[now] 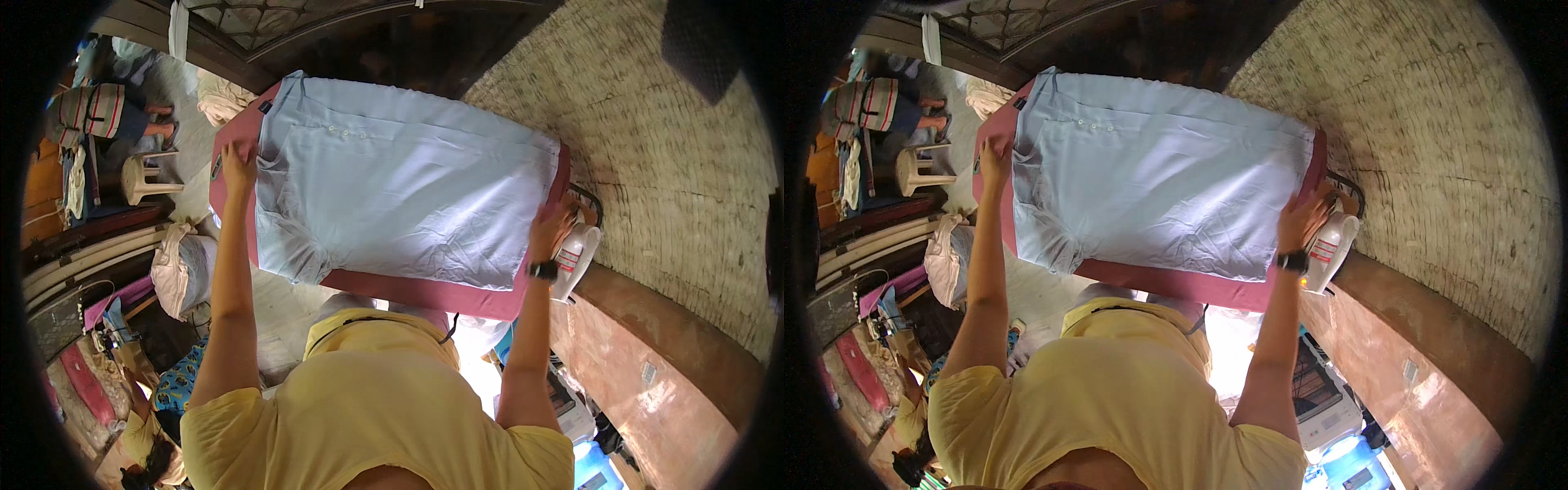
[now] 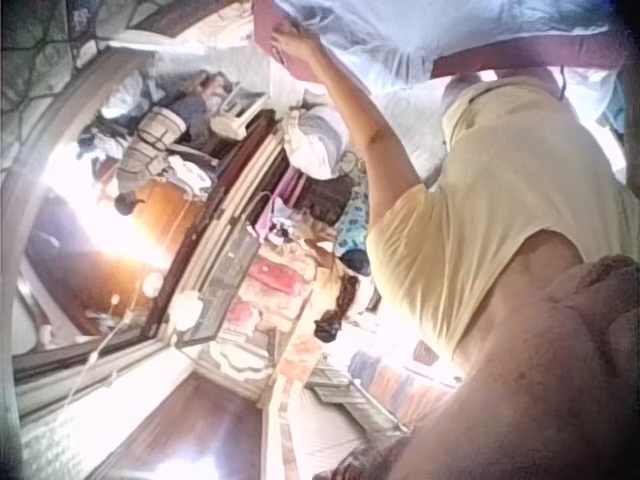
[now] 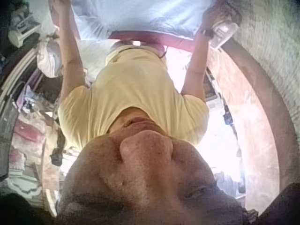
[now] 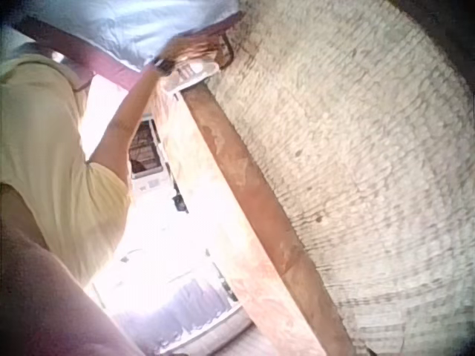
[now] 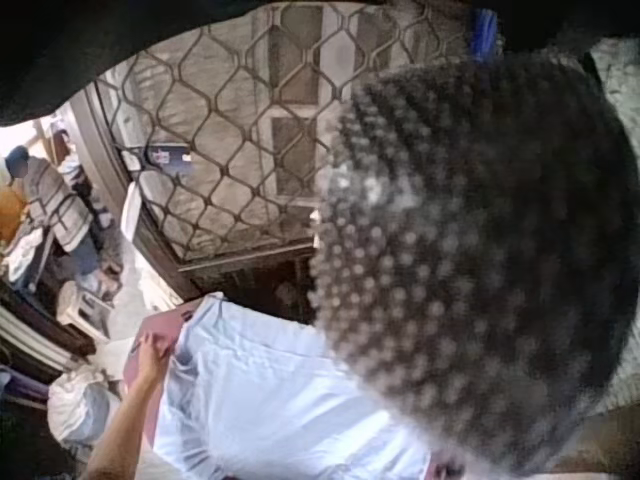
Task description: The person irons a light blue shirt on a pink ironing board using an iron, moving the iron across the sleeves, body, and collar, then folds and adjusts the shirt.
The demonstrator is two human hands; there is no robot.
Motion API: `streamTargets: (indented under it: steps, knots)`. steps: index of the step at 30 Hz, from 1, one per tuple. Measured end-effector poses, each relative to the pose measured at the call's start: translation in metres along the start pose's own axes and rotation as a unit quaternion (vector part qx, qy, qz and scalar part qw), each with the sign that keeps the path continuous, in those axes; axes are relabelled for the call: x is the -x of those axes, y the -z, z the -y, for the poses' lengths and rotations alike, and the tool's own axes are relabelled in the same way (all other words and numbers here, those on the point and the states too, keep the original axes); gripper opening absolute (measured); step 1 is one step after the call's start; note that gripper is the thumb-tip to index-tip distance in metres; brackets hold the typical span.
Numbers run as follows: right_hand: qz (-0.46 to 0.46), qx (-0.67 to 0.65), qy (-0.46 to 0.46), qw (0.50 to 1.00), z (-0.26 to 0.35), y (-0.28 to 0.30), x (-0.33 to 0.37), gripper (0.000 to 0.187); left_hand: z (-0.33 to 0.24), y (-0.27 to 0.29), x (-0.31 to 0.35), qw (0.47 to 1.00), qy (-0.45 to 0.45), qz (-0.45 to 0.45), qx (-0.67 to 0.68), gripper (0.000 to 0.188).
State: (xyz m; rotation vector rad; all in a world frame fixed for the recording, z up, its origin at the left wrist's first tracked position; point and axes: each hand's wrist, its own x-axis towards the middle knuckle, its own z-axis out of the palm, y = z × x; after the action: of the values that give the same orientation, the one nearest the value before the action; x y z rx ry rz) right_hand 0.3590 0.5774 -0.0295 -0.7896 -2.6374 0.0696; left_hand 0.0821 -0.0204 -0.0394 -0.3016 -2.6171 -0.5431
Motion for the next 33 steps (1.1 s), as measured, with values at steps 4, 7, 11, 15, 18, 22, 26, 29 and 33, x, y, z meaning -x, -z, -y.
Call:
streamTargets:
  steps: [4,7,11,15,18,22,26,29,33]
  knots:
    - [0.070,0.073,-0.136,0.986,0.034,0.016,0.088,0.041,0.032,0.004,0.058,0.993,0.011,0.111,-0.035,0.040]
    - [0.050,0.068,-0.139,0.987,0.027,0.009,0.104,0.034,0.025,-0.006,0.065,0.992,0.072,0.094,0.051,0.036]
    - [0.066,-0.044,-0.148,0.986,0.012,0.000,0.116,0.024,0.021,-0.011,0.061,0.989,0.058,0.134,-0.009,0.030]
    - [-0.076,-0.136,-0.202,0.967,0.004,0.024,0.110,0.017,-0.020,0.008,0.039,0.972,0.125,-0.058,0.190,0.023]
    - [-0.042,-0.179,-0.201,0.962,-0.007,0.023,0.123,0.027,0.016,-0.001,0.041,0.956,0.167,-0.036,0.238,0.029]
    - [0.031,-0.253,-0.222,0.941,0.004,0.033,0.144,0.050,0.055,-0.010,0.072,0.918,0.236,0.053,0.313,0.038]
    - [0.129,-0.195,-0.191,0.953,0.001,0.024,0.184,0.051,0.071,0.003,0.114,0.863,0.310,0.155,0.367,0.036]
    - [0.105,-0.114,-0.103,0.983,-0.031,0.018,0.206,0.047,0.028,0.037,0.122,0.891,0.269,0.196,0.307,0.027]
    - [0.029,-0.233,-0.221,0.947,-0.041,0.038,0.190,0.038,0.031,0.040,0.164,0.932,0.241,0.121,0.241,0.026]
